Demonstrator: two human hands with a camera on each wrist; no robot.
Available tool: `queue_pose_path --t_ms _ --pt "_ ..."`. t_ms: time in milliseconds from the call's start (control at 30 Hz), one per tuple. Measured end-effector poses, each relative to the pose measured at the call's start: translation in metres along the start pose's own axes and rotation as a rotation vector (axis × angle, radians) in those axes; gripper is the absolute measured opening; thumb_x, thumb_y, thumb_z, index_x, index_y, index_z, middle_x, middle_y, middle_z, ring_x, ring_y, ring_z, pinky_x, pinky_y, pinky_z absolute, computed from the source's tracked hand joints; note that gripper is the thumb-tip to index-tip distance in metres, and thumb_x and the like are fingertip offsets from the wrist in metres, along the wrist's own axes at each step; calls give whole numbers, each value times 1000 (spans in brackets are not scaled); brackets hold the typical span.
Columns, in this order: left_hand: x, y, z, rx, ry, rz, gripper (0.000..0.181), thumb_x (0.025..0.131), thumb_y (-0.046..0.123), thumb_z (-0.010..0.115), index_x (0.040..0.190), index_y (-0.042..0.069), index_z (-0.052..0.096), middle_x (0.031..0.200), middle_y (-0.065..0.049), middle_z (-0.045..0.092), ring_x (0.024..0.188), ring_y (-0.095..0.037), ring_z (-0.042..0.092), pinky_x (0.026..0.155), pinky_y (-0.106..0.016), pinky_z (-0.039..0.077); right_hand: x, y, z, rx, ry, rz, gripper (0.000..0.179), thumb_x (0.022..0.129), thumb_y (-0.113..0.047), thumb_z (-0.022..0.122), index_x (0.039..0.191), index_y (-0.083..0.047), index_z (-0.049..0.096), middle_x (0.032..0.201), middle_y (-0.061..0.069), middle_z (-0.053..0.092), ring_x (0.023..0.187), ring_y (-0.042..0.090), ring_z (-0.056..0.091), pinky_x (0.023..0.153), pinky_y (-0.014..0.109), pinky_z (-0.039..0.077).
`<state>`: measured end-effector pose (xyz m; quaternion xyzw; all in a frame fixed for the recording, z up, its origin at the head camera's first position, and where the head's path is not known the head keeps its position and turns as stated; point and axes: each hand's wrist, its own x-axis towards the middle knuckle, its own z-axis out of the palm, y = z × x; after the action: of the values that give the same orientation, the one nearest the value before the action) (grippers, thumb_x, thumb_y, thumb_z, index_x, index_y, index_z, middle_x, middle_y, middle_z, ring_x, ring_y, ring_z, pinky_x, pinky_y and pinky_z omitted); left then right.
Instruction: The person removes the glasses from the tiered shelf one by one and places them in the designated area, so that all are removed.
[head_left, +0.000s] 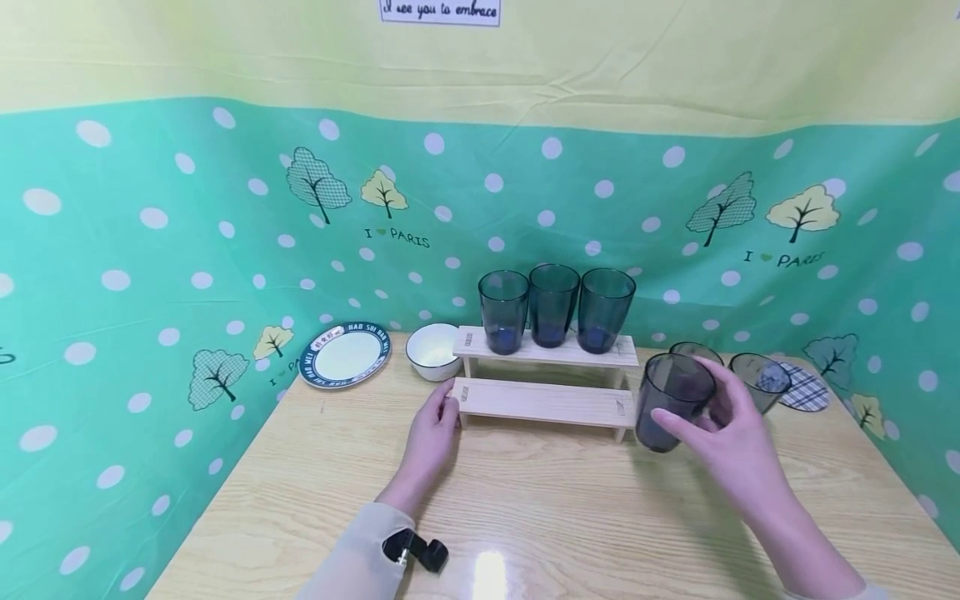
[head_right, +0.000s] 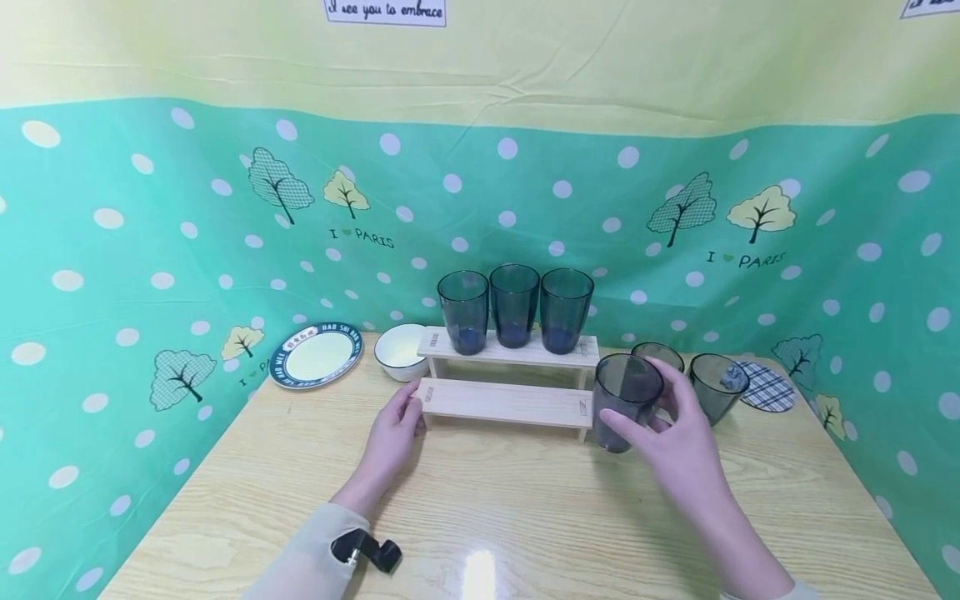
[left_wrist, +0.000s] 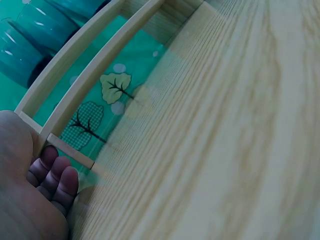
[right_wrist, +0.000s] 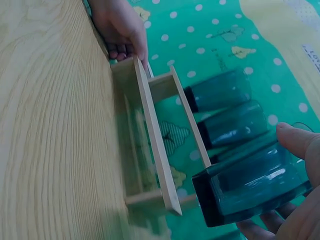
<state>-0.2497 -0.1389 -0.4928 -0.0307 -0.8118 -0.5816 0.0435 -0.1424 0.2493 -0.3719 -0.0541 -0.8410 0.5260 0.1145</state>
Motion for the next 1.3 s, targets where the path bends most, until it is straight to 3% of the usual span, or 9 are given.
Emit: queue_pose_path --t_ms 233,300,467,533,700,900,1133,1233,1300 --pt "-2 2 0 -6 -5 2 49 120 26 45 166 12 50 104 -6 67 94 -22 64 87 -42 55 -3 16 -21 -45 45 14 101 97 -33 89 176 -22 27 158 15 50 128 4 53 92 6 48" --pt "-2 1 -1 -3 -8 5 49 120 26 44 166 12 50 104 -7 67 93 -22 64 86 -42 55 -5 18 -27 -52 48 33 101 97 -33 89 176 -23 27 160 16 48 135 10 52 91 6 48" --pt "-2 1 1 4 -4 6 49 120 26 45 166 13 50 115 -4 69 101 -21 64 93 -43 54 -10 25 -41 -68 55 62 102 99 -32 88 177 -26 23 164 13 46 143 12 49 89 5 48" --pt "-2 1 1 2 -1 2 49 120 26 45 166 13 50 117 -5 69 103 -22 64 95 -44 54 -11 29 -48 -76 64 54 101 98 -31 88 177 -26 24 159 4 49 135 1 49 87 5 48" --pt "-3 2 0 -3 0 3 49 119 26 45 166 12 50 107 -5 68 98 -22 64 90 -43 54 -15 39 -62 -50 86 22 98 98 -23 88 176 -30 29 142 -15 54 121 -9 51 85 4 48" --pt "-3 2 -1 -11 -5 -1 49 120 26 45 167 13 49 101 -6 67 93 -23 63 88 -42 54 -20 49 -77 -60 138 78 101 101 -28 85 177 -33 20 151 -13 49 129 -11 46 86 3 46" --pt "-3 0 -1 13 3 -1 50 119 26 45 167 12 48 120 -5 69 106 -21 64 95 -43 53 -20 58 -95 -61 214 158 101 102 -32 83 178 -33 16 164 -8 44 151 -3 38 85 1 44" --pt "-3 0 -1 15 6 -4 50 119 27 45 167 12 48 125 -5 69 109 -22 64 96 -44 53 -19 66 -103 -71 240 172 103 102 -34 83 178 -34 13 162 -11 45 152 -3 36 83 1 43" --pt "-3 0 0 10 7 -4 50 119 26 45 167 11 49 124 -5 69 109 -22 64 96 -44 53 -18 70 -109 -82 258 172 104 102 -36 83 178 -33 12 150 -18 51 145 -7 40 83 0 42"
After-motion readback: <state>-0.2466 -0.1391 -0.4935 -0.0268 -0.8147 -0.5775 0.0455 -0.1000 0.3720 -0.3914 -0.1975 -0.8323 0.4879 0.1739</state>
